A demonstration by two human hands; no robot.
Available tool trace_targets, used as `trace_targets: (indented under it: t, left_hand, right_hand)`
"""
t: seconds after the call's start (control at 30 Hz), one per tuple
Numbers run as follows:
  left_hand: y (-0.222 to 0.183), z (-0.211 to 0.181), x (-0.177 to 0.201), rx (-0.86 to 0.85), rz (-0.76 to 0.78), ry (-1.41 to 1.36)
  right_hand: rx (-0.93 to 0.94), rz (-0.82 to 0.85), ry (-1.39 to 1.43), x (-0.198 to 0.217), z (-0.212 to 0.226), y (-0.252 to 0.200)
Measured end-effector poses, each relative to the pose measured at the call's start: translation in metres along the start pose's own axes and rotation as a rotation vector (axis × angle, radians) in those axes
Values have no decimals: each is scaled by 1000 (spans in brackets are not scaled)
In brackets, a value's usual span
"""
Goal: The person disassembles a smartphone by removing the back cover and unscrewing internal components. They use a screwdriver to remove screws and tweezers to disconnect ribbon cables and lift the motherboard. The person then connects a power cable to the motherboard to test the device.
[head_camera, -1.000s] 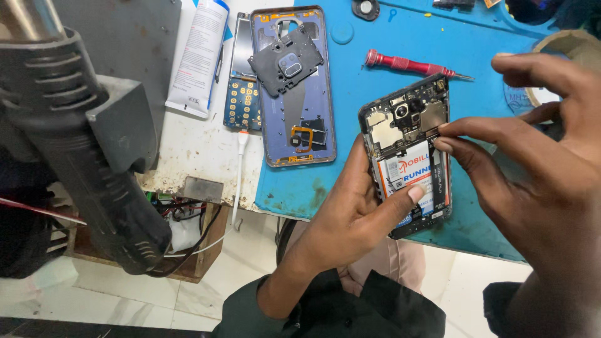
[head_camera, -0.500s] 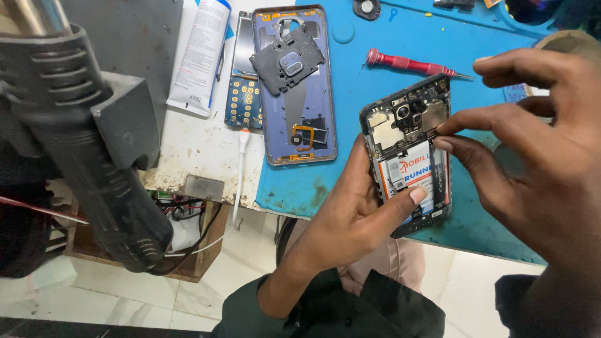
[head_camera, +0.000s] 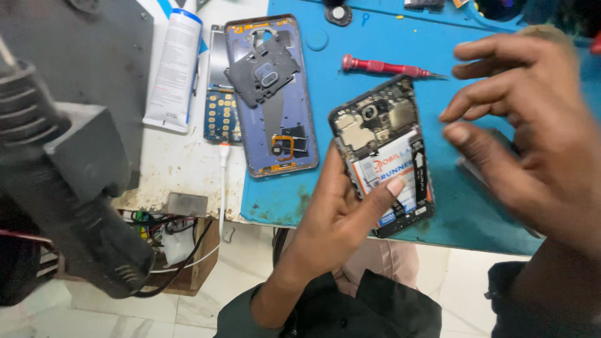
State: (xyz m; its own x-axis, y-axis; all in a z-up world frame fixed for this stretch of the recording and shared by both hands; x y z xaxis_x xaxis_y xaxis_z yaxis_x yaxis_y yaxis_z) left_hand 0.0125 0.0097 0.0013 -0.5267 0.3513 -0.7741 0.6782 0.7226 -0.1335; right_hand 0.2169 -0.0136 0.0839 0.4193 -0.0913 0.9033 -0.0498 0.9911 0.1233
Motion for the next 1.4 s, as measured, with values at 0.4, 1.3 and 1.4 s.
trace_targets:
  t: [0.4, 1.3, 1.4]
  left_hand:
    - [5, -5, -8, -113, -76, 42]
    - [-10, 12, -17, -108, -131, 286]
    - [-9, 13, -18, -124, -117, 256]
  right_hand:
    - [-318, -266, -76, -3, -21, -46]
    - [-519, -575, -526, 26, -88, -117]
    - [-412, -565, -594, 34, -116, -105]
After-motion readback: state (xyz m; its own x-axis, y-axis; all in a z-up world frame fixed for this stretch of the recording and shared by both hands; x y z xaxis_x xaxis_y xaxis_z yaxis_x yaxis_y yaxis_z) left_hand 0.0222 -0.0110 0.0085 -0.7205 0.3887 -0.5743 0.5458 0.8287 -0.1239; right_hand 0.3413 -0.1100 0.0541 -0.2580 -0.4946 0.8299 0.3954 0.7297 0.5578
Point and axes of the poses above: each hand's wrist, its own y-axis towards the middle knuckle, its own x-axis out of the back of the hand, z = x × y, the point moved 1 cm from there along y, towards the middle knuckle, and after that the axes turned 6 degrees about -y, right-handed, at the moved point
